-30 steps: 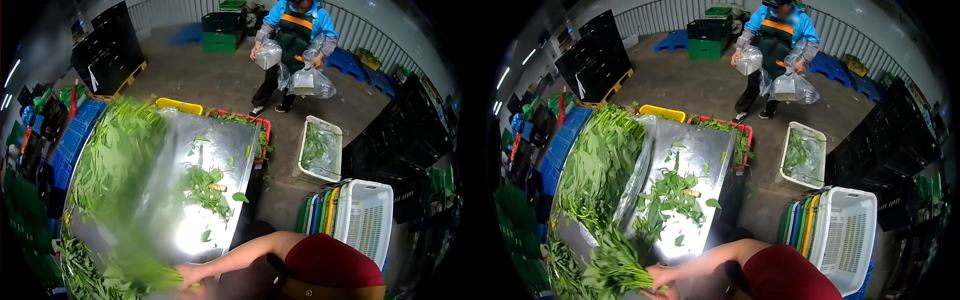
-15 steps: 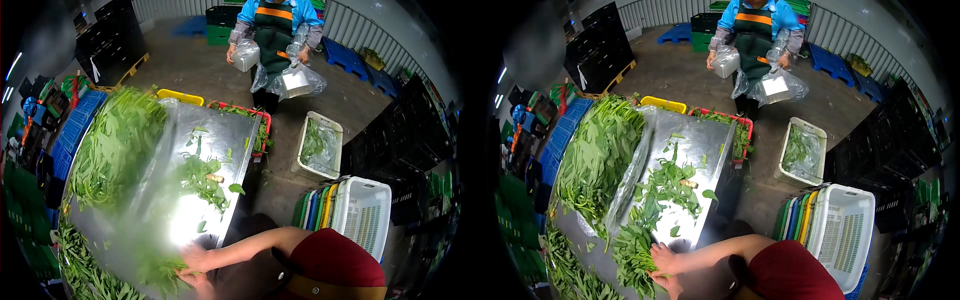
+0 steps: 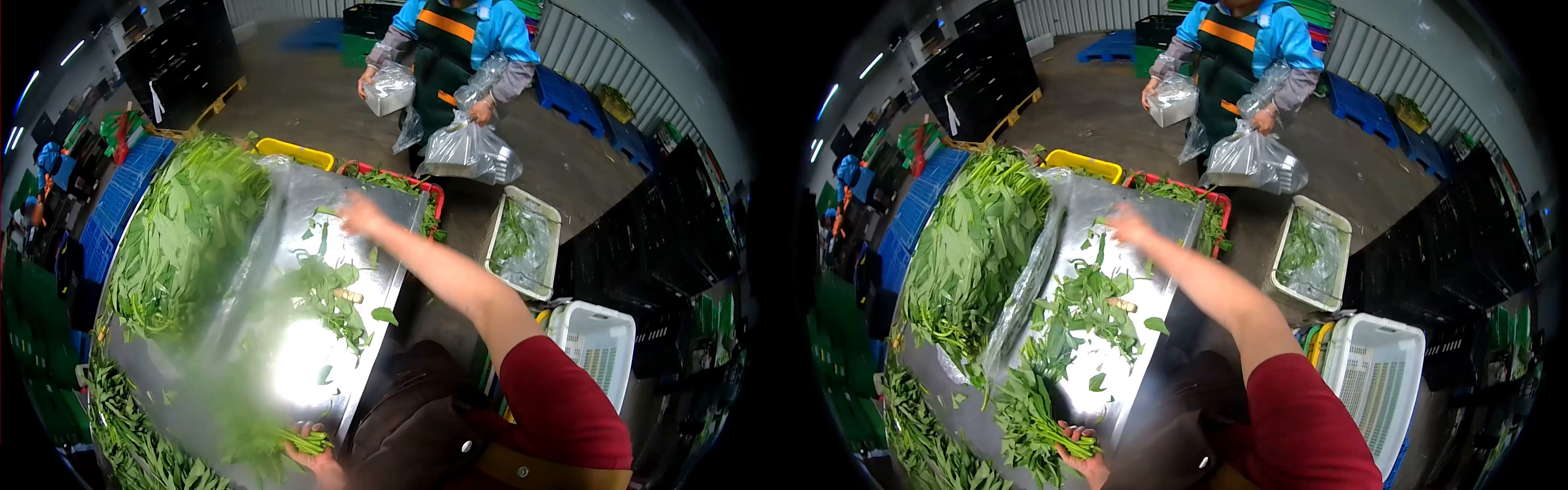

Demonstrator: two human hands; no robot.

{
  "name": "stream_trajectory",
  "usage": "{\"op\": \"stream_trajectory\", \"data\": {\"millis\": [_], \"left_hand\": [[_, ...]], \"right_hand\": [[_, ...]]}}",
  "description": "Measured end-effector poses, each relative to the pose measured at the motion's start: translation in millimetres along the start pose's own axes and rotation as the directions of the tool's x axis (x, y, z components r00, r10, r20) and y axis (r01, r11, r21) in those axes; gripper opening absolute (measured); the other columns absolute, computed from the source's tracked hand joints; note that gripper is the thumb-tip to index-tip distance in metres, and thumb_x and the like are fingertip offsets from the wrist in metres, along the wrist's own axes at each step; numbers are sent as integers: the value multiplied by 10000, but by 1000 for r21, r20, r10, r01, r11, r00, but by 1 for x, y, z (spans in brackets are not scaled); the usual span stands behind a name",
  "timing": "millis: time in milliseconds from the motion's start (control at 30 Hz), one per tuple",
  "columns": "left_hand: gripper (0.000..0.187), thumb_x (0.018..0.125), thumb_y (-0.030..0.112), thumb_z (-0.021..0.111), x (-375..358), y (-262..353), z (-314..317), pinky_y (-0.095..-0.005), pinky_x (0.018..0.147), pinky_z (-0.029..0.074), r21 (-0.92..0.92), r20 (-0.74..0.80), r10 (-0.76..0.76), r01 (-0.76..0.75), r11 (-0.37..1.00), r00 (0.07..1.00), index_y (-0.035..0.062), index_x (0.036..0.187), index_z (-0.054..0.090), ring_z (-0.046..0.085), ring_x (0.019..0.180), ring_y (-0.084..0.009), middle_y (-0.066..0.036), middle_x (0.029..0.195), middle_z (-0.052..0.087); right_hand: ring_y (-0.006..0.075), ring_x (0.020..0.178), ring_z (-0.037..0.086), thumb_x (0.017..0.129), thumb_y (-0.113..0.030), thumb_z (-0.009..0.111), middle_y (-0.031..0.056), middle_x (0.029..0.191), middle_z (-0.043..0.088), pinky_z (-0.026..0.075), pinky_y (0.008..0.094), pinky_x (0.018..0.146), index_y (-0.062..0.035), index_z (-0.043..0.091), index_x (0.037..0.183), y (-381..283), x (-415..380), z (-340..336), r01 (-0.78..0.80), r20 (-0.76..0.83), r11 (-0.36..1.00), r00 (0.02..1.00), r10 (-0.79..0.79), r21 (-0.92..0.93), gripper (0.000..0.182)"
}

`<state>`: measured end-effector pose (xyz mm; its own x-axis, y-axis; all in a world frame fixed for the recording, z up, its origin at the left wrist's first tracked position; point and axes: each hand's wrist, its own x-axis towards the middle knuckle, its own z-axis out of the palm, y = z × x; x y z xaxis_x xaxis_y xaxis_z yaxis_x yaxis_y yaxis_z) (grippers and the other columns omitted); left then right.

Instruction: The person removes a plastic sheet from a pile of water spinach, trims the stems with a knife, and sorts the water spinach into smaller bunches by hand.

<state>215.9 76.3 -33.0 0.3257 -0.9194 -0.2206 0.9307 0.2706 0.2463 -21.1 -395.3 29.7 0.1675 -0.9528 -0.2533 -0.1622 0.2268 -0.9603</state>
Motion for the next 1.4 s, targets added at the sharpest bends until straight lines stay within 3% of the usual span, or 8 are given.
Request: {"op": "stream_trajectory", "data": {"millis": [200,567,867,967,1067,1167,1267,1400], "left_hand": [[387,866,307,577,-26,-17,-15,-412,831,425,146,-176,-69,95,985,982,102,1175,468,486,782,-166,-19,892,515],[447,855,222,586,-49,-42,6,-416,883,425,271,-313,-89,179,946,946,86,1260,453,534,886,-225,-81,1062,539],[565,853,204,590,-53,-58,52,-448,889,453,239,-654,78,108,965,752,53,1350,366,533,989,-305,-160,1222,517],[611,850,249,582,-70,-31,6,-493,911,436,176,-599,-20,156,972,801,118,1389,327,494,1055,-307,-158,1269,473],[641,835,272,587,-61,-26,59,-526,895,433,451,-489,207,43,891,847,134,1398,315,476,1066,-306,-153,1288,439],[432,843,261,596,-40,-37,109,-433,840,449,691,-184,372,-150,708,910,94,1197,413,490,851,-213,-83,977,491],[387,765,129,621,-28,-33,92,-422,772,478,420,-331,287,-132,898,899,37,1102,455,536,810,-227,-108,953,564],[338,762,132,589,-18,-32,5,-426,742,480,161,-515,-16,115,980,857,11,1073,535,583,758,-256,-122,913,606]], "right_hand": [[198,628,671,866,-223,598,173,1016,643,538,305,459,-104,137,1468,-30,98,-134,-138,-351,975,934,69,-175,767],[233,657,686,843,-134,602,157,933,649,540,312,457,-178,126,1469,-44,172,-98,-93,-226,985,972,59,-142,788],[187,647,663,852,-110,595,143,936,662,517,284,487,0,322,1378,-11,87,1,43,290,995,957,-15,-91,602],[152,659,657,872,-120,581,111,906,667,520,267,544,-26,431,1313,-14,23,24,73,478,989,878,-4,-125,475],[122,647,642,884,-163,577,77,854,666,515,258,566,-55,533,1214,-8,-39,45,119,601,982,799,-6,-149,349],[119,607,631,887,-201,579,80,832,667,501,258,538,-30,589,1084,-24,-116,74,172,703,971,711,-5,-167,261],[125,569,627,866,-260,617,80,736,659,487,273,512,-24,644,931,2,-183,120,47,848,992,525,74,-116,246],[250,577,629,802,-414,631,114,699,662,494,370,563,-48,668,852,54,-247,168,465,900,830,426,95,-308,371]]}}
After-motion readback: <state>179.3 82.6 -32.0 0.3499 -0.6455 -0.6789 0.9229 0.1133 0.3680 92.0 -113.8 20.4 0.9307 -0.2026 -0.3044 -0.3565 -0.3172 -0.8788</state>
